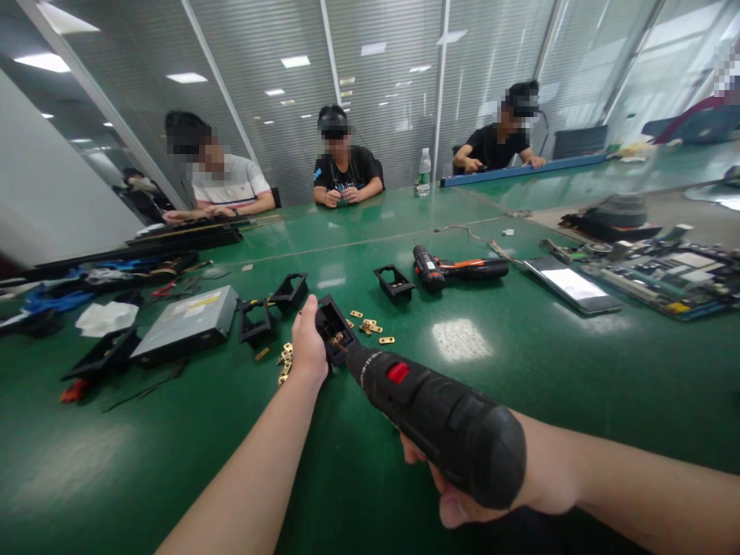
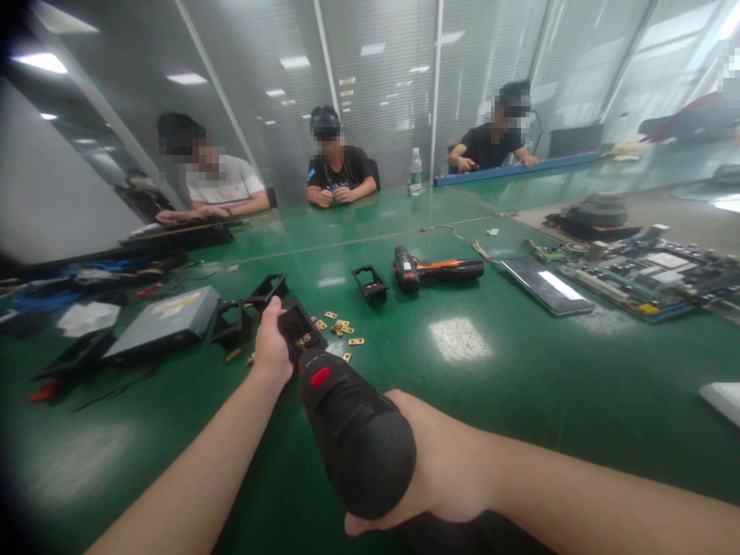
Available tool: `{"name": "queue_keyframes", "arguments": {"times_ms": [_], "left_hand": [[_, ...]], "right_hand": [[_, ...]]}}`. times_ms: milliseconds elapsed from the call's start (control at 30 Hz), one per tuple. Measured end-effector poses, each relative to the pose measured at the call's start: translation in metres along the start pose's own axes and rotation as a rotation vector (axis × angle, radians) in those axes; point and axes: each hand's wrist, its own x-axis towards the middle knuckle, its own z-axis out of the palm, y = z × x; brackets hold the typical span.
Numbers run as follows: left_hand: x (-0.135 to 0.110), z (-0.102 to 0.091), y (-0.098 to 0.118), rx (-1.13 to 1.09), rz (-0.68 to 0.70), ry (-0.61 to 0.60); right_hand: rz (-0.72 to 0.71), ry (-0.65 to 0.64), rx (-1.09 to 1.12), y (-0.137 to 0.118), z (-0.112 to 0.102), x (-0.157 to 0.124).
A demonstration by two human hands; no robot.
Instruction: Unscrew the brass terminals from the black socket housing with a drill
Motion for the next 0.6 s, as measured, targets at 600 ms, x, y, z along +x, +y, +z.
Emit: {"name": "queue_keyframes", "arguments": {"times_ms": [600], "left_hand": [[-0.0021,0.003,0.001,0.005,0.014,0.031]], "right_hand": [[0.046,0.023,0.007,-0.0033,0.0052,-0.0022]]}}
